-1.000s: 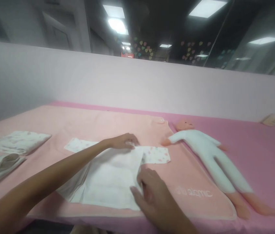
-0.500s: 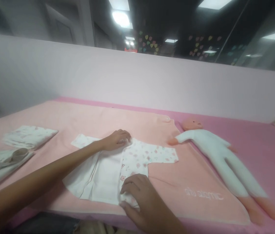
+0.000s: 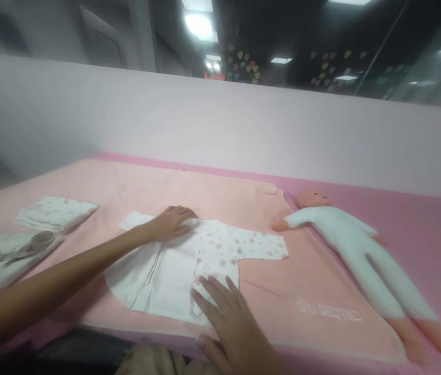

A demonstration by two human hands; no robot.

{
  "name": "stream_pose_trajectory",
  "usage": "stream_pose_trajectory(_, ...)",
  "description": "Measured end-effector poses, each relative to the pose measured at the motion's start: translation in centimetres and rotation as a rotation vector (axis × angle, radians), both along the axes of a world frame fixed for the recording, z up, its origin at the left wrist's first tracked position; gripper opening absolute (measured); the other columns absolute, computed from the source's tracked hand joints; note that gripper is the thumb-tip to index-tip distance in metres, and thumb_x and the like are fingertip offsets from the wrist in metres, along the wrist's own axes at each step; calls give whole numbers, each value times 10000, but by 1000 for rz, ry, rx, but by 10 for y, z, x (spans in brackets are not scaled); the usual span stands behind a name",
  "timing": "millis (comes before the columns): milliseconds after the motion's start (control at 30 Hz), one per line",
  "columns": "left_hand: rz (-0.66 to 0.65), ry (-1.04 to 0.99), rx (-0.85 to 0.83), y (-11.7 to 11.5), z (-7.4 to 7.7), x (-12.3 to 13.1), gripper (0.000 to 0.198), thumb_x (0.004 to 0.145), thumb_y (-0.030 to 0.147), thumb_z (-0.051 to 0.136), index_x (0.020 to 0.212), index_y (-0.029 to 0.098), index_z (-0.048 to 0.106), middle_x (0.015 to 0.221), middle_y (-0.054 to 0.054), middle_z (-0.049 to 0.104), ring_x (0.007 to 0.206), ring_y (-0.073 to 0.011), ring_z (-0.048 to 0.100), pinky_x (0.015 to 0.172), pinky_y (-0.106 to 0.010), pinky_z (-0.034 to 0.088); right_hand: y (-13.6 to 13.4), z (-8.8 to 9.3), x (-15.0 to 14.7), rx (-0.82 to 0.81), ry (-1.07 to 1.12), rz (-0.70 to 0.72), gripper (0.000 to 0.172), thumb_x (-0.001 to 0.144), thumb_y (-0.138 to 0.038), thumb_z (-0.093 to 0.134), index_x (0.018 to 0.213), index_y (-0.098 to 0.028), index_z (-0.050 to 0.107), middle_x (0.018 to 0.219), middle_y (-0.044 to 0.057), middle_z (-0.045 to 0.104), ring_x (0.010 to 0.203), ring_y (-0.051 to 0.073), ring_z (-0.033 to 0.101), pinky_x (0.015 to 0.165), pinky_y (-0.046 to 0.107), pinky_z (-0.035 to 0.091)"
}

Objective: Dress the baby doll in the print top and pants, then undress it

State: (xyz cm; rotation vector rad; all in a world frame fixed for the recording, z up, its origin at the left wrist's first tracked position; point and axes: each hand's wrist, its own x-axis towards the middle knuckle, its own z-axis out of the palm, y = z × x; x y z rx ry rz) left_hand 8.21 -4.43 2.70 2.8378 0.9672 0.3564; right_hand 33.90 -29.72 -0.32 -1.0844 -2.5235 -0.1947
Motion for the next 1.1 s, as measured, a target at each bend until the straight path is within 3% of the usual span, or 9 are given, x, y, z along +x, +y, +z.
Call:
stream_pose_trajectory(100,174,7,-16,-1,11,-39,406,1033,541,466,1255,259,655,1346,-84,668,1240,-327,580,1056,-476,400,-4,-2,-20,-19,142,45,566,1042,-377,577,1567,-216,439,1554,60,508,1421,230,453,1221,406,358)
stream_pose_trajectory(167,253,-14,-17,-5,16,-60,397,1029,554,467,1178,250,674,1266,-86,687,1188,-322,595,1021,-468,416,-6,-3,-42,-110,262,86,446,1026,-321,594,1456,-230,517,1399,55,603,1263,217,531,1096,376,437)
stream_pose_trajectory(300,275,-47,6,-17,14,-79,375,1038,536,453,1097,244,680,1158,-73,705,1116,-302,618,995,-462,424,-2,-4,-100,-206,398,149,267,971,-251,635,1233,-230,589,1137,39,642,1017,211,542,864,351,444)
stream_pose_trajectory(400,282,-16,-21,-22,6,-79,336,1014,497,491,1115,232,670,1135,-79,709,1113,-307,626,993,-468,429,9,-3,-140,-176,346,145,164,958,-252,637,1111,-209,591,1049,49,621,946,225,506,806,367,403)
stream_pose_trajectory(533,287,-11,-144,-19,-2,-73,324,963,492,557,1114,218,640,1137,-92,697,1094,-301,637,958,-441,455,29,-3,-176,-238,285,71,132,979,-280,617,1083,-199,601,1037,64,608,958,244,501,837,403,419)
stream_pose_trajectory(733,354,0,-309,-11,-3,-64,315,924,538,604,976,231,645,1122,-55,709,1052,-279,668,1055,-490,406,50,12,-204,-507,221,-139,216,1027,-373,583,1065,-164,622,1076,88,643,1019,278,577,907,459,495)
stream_pose_trajectory(833,413,-55,-331,-7,-6,-64,407,868,561,664,1100,230,617,1214,-70,694,1095,-275,671,1053,-451,437,56,24,-211,-570,148,-220,289,1030,-398,597,1177,-150,616,1072,109,665,1031,303,621,913,463,517)
stream_pose_trajectory(967,519,-24,-391,-2,-4,-64,607,803,627,694,1232,220,558,1273,-108,696,1110,-297,678,968,-409,503,62,27,-216,-535,68,-223,327,1041,-414,590,1237,-153,605,1019,116,683,974,305,662,874,445,537)
stream_pose_trajectory(1100,548,50,-441,3,3,-61,484,773,667,668,957,220,649,1127,-112,745,1032,-332,694,869,-394,514,69,16,-219,-359,-29,-159,260,1047,-334,568,1200,-127,603,944,124,669,854,270,658,819,416,527)
